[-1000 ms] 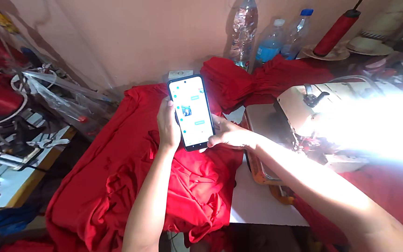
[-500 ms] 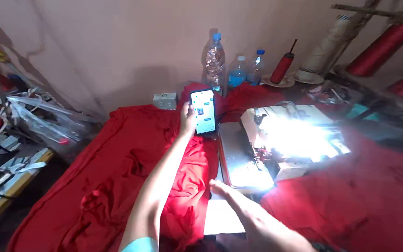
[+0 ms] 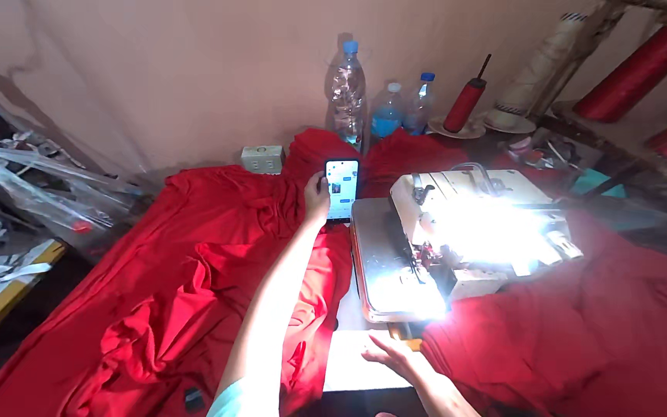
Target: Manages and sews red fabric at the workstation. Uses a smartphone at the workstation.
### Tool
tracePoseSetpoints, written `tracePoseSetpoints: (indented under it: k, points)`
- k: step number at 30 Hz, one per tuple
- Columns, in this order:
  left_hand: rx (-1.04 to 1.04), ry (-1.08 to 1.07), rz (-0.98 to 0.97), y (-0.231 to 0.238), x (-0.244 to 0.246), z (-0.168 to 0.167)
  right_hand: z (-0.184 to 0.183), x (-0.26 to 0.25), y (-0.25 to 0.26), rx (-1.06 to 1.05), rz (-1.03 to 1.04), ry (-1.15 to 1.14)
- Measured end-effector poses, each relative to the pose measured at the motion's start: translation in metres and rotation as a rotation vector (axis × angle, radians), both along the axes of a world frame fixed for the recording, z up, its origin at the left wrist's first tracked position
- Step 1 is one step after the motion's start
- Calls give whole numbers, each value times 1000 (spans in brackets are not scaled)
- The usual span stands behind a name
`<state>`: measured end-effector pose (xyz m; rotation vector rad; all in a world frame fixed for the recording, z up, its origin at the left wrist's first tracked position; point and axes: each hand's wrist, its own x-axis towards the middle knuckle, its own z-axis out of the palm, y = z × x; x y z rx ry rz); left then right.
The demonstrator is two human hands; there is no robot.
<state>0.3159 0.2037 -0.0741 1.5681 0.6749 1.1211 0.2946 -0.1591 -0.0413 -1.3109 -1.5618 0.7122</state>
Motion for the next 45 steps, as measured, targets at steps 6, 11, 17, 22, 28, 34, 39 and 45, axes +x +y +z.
tracePoseSetpoints:
  k: [6,11,17,22,28,34,39,45]
  points:
    - [66,27,80,8,-15,7,-5,-3,-7,-48,-23,5]
    - [-22,143,127,3,-32,29,-3,-8,-18,-68,-47,8]
    - [191,522,76,-9,-140,98,-9,-5,-45,-23,-37,-95]
    - [345,792,266,-55,-294,146,-16,-8,-61,-1,92,-78]
    - [288,948,430,-139,-402,120,-25,-24,-71,122,251,-105]
    - [460,715,208,-238,-345,56,-34,-29,-78,203,175,-138]
    - [676,518,300,-280,-280,-8,-37,-32,-66,62,39,-162]
    - [730,212,159,-321,-225,-29,-34,-1,-104,-50,-240,-250]
